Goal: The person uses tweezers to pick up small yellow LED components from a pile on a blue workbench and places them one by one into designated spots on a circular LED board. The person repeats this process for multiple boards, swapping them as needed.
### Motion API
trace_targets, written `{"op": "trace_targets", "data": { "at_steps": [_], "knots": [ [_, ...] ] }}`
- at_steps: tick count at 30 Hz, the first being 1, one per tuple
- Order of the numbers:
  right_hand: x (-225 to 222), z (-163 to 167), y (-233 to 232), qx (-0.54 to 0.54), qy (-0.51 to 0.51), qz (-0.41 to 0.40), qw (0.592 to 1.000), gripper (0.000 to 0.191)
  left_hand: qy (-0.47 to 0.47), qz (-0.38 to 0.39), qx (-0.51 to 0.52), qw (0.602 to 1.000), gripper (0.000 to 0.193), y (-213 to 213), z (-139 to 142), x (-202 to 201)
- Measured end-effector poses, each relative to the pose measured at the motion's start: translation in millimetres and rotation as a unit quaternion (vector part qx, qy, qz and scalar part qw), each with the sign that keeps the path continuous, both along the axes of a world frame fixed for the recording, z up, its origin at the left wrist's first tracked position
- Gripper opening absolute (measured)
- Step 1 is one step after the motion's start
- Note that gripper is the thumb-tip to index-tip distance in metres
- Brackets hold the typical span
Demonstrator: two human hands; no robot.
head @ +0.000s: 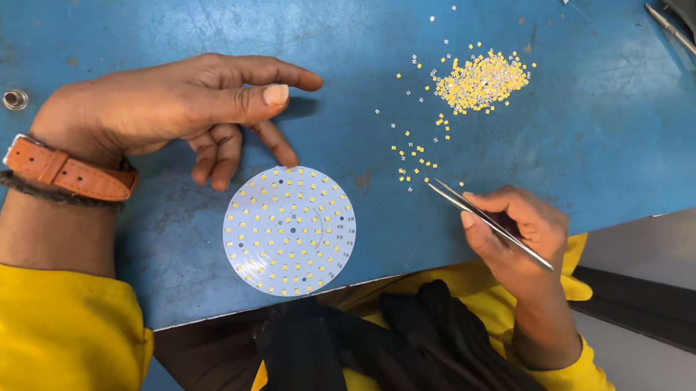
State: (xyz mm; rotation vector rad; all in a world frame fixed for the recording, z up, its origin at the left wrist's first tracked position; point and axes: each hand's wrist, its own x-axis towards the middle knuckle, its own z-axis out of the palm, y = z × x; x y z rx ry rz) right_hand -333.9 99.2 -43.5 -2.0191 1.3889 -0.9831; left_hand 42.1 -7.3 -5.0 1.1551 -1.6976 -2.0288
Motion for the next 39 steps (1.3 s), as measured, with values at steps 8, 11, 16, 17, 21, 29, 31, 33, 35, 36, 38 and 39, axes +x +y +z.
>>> {"op": "trace_targets", "data": {
  "at_steps": [8,11,16,17,21,29,31,33,35,36,38,39],
  "knots": [
    [4,2,0,0.004,-0.008,0.004,1.0,0.017,-0.016,0.002,0.005,1.0,0.091,0,2,-1],
    [5,5,0,0.0,0.006,-0.004,1.0,0.018,-0.026,0.005,0.005,1.0,0.091,0,3,-1],
    [6,4,-1,-0.012,0.028,0.025,0.999,0.02,-0.019,0.002,0.005,1.0,0.092,0,2,-1],
    [5,3,-1,-0.013,0.028,0.027,0.999,0.02,-0.022,0.002,0.004,1.0,0.092,0,2,-1],
    [1,-1,2,-0.006,0.012,0.004,1.0,0.016,-0.009,0.0,0.014,1.0,0.09,0,1,1],
    [42,-18,58,-0.126,-0.017,0.098,0.987,0.009,0.016,-0.023,-0.031,0.999,0.089,2,-7,13],
    [58,-28,64,-0.146,-0.009,0.159,0.976,0.012,0.016,-0.014,-0.037,0.999,0.093,3,-8,14],
    [66,-31,67,-0.161,0.005,0.187,0.969,0.014,0.01,-0.002,-0.044,0.999,0.098,7,-8,14],
    [71,-30,67,-0.172,0.024,0.185,0.967,0.014,-0.002,0.018,-0.052,0.998,0.101,9,-7,14],
    [72,-29,67,-0.172,0.023,0.18,0.968,0.014,-0.005,0.02,-0.054,0.998,0.101,9,-6,14],
    [75,-26,67,-0.171,0.022,0.171,0.97,0.014,-0.009,0.024,-0.057,0.998,0.102,10,-5,13],
    [77,-25,67,-0.172,0.025,0.169,0.97,0.015,-0.013,0.026,-0.057,0.998,0.102,11,-4,12]
  ]
}}
